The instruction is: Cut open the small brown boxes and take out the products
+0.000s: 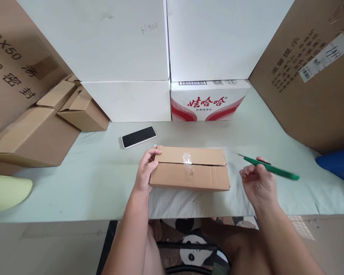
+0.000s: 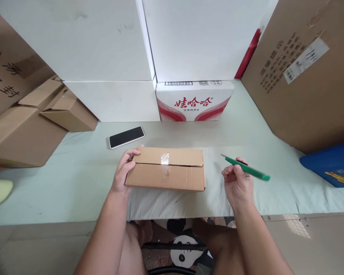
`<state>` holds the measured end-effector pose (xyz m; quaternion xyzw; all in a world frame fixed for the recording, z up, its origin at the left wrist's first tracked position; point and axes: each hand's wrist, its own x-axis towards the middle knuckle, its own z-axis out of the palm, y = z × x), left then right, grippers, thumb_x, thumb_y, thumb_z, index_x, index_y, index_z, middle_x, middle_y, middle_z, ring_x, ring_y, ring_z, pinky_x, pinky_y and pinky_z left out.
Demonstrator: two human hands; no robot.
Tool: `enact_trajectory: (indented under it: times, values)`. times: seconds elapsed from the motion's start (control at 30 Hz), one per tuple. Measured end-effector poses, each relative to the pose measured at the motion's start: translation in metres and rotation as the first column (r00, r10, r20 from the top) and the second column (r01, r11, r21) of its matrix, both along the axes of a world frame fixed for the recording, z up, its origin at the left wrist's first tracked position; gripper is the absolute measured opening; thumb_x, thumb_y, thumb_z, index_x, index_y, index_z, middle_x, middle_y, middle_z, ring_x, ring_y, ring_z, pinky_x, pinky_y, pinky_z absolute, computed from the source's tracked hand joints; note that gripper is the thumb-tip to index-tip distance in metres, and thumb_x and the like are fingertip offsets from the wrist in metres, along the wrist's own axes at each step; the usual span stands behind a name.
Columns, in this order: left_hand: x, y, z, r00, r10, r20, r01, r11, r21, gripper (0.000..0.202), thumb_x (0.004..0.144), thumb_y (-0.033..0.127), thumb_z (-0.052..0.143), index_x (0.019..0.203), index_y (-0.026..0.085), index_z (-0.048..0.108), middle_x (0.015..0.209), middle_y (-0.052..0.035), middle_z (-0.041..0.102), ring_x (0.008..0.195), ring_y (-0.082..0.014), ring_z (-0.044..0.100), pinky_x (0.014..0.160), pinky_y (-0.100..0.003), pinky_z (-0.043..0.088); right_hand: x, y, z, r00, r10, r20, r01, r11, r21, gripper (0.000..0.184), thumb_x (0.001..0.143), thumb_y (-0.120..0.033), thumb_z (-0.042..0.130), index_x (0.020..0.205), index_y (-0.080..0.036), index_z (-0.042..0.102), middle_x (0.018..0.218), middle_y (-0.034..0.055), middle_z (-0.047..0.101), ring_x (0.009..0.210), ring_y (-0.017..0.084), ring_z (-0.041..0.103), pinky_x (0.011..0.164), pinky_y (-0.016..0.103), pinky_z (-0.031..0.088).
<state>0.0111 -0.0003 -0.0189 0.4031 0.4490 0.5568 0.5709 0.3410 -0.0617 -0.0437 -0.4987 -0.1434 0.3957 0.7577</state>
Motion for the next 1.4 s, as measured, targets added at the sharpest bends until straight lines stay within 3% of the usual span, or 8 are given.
enact_trajectory:
  times: [0.1,0.2,0.5,0.73,1.07,1.17,1.27,1.4]
  values:
    - [0.003,-0.001,-0.001,1.0,-0.002,0.006,0.003,1.0,-0.005,0.042,0.062,0.048,0.08,0.093,0.024,0.067,0.136,-0.0093,0.07,0.134,-0.0358,0.058,0.1,-0.04,0.047,-0.003,0.0,0.002,0.999,-0.007,0.049,0.006,1.0,0.009,0.05,0.064,-0.052,0.086,0.091,-0.025,0.053,0.051,-0.0116,0.042,0.049,0.008,0.043,0.049,0.019,0.04]
    - [0.004,-0.002,-0.001,1.0,-0.008,-0.003,0.008,1.0,-0.007,0.041,0.062,0.047,0.08,0.093,0.024,0.067,0.137,-0.0091,0.069,0.13,-0.0342,0.059,0.098,-0.039,0.048,-0.002,0.0,-0.001,0.996,0.013,0.087,-0.014,1.0,0.012,0.047,0.072,-0.057,0.076,0.1,-0.025,0.055,0.057,-0.0094,0.047,0.049,0.008,0.047,0.047,0.021,0.042]
    - [0.006,-0.003,0.0,1.0,-0.021,0.016,0.021,1.0,0.007,0.039,0.064,0.046,0.078,0.092,0.023,0.065,0.131,-0.0079,0.068,0.118,-0.0297,0.062,0.092,-0.036,0.048,-0.005,0.007,-0.015,0.997,-0.073,-0.015,0.073,0.996,-0.044,0.048,0.068,-0.045,0.084,0.105,-0.02,0.066,0.081,-0.0029,0.07,0.071,0.012,0.073,0.063,0.022,0.063]
    - [0.007,-0.002,-0.001,0.999,-0.032,-0.002,0.032,0.999,0.021,0.037,0.064,0.045,0.077,0.093,0.023,0.065,0.126,-0.008,0.069,0.117,-0.0297,0.063,0.093,-0.037,0.049,0.0,0.011,-0.012,0.982,-0.188,-0.013,0.188,0.978,0.087,0.043,0.071,-0.039,0.087,0.09,-0.021,0.053,0.079,-0.0067,0.064,0.061,0.004,0.062,0.058,0.015,0.058]
    - [0.006,-0.002,-0.001,0.999,-0.036,0.011,0.035,0.999,0.037,0.035,0.064,0.043,0.077,0.092,0.023,0.067,0.125,-0.0078,0.069,0.115,-0.0281,0.062,0.097,-0.037,0.05,-0.014,0.015,-0.002,0.968,-0.231,-0.093,0.236,0.971,0.04,0.038,0.062,-0.027,0.079,0.082,-0.021,0.047,0.077,-0.005,0.065,0.06,0.005,0.058,0.052,0.014,0.05]
    - [0.007,-0.002,-0.001,0.999,-0.048,-0.003,0.048,0.998,0.051,0.035,0.066,0.043,0.076,0.093,0.024,0.066,0.124,-0.0082,0.069,0.116,-0.0291,0.063,0.098,-0.039,0.05,-0.014,0.014,0.017,0.958,-0.271,-0.096,0.275,0.961,0.028,0.033,0.063,-0.026,0.073,0.079,-0.022,0.044,0.069,-0.0068,0.059,0.055,0.005,0.053,0.05,0.015,0.047]
    - [0.009,-0.001,-0.002,0.999,-0.05,-0.006,0.051,0.997,0.049,0.034,0.066,0.043,0.074,0.093,0.024,0.064,0.125,-0.0081,0.069,0.115,-0.0294,0.063,0.097,-0.039,0.05,-0.017,0.002,0.058,0.957,-0.289,0.004,0.286,0.95,0.126,0.028,0.072,-0.032,0.068,0.077,-0.024,0.043,0.064,-0.0064,0.051,0.048,0.005,0.044,0.043,0.019,0.036]
    - [0.011,0.0,-0.005,0.999,-0.045,-0.011,0.045,0.996,0.077,0.034,0.067,0.042,0.074,0.094,0.024,0.063,0.122,-0.0074,0.068,0.114,-0.0282,0.063,0.097,-0.037,0.049,-0.046,-0.016,0.107,0.912,-0.105,0.396,-0.007,0.962,0.271,0.024,0.08,-0.039,0.07,0.094,-0.029,0.053,0.078,-0.0033,0.063,0.05,0.009,0.05,0.042,0.025,0.038]
